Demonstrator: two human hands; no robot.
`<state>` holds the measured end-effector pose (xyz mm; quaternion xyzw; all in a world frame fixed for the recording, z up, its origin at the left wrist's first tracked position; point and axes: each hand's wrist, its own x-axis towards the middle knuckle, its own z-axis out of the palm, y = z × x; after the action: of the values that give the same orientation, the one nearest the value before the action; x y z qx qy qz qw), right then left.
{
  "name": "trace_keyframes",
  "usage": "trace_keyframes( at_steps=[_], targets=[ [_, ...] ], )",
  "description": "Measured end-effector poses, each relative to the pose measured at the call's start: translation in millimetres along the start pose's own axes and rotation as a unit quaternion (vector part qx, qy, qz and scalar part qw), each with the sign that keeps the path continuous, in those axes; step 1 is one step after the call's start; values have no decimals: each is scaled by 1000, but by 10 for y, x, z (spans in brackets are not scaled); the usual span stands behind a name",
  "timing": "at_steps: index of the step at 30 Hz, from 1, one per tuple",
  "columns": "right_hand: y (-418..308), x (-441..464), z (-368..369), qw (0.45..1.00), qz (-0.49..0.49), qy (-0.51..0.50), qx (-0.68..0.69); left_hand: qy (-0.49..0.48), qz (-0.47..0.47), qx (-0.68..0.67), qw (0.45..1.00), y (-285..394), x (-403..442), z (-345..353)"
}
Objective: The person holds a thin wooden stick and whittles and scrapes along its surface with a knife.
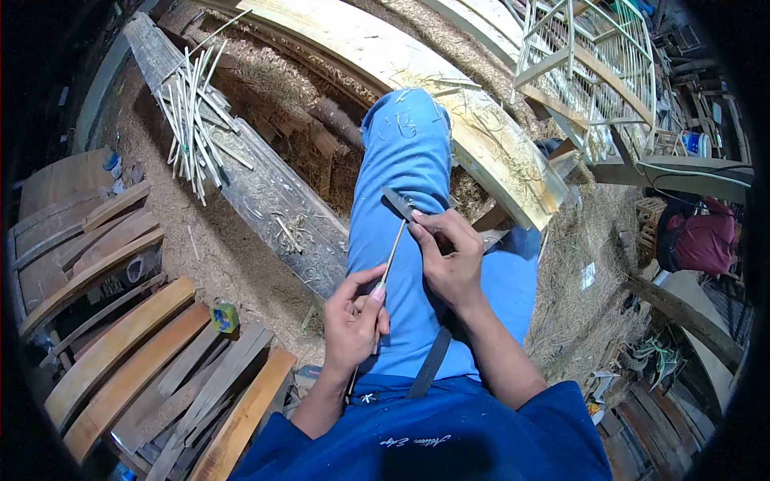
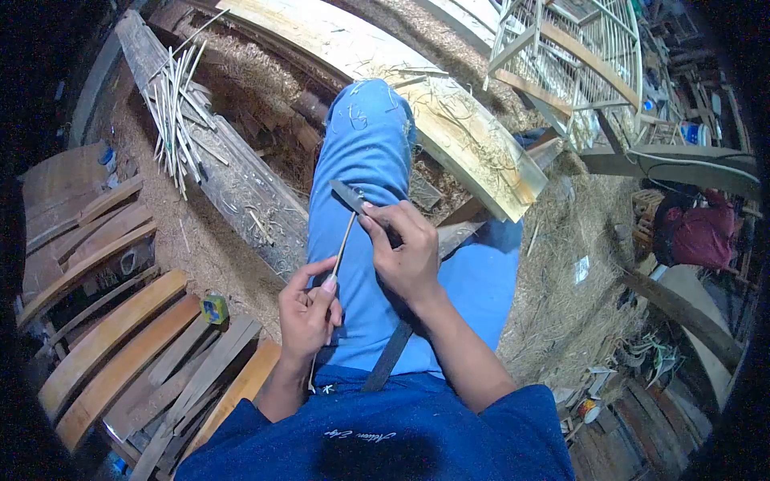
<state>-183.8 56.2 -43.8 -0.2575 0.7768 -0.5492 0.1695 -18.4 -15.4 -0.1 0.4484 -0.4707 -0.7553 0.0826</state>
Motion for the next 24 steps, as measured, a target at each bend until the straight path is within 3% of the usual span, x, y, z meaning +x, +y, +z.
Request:
trace_keyframes(
  at_steps=[4, 8, 15, 19, 21, 24],
  targets=[
    [-17, -18, -43, 999, -30, -21, 9, 0, -3, -8, 1000, 115, 146, 76],
    [-15, -66, -78, 997, -53, -44, 34, 2, 51, 23, 998, 169, 398, 193],
    [76, -43, 15, 997, -68, -23, 40, 0, 51, 41, 998, 89, 393, 111],
    [69, -13, 23, 998, -60, -14, 30, 6, 44, 23, 999, -25, 237, 61],
    [1, -7, -2, 999, 26, -16, 10, 9, 33, 36, 999, -24, 139, 44],
    [-1, -14, -1, 1000, -8, -8, 27, 14, 8, -6, 1000, 38, 97, 64]
  ],
)
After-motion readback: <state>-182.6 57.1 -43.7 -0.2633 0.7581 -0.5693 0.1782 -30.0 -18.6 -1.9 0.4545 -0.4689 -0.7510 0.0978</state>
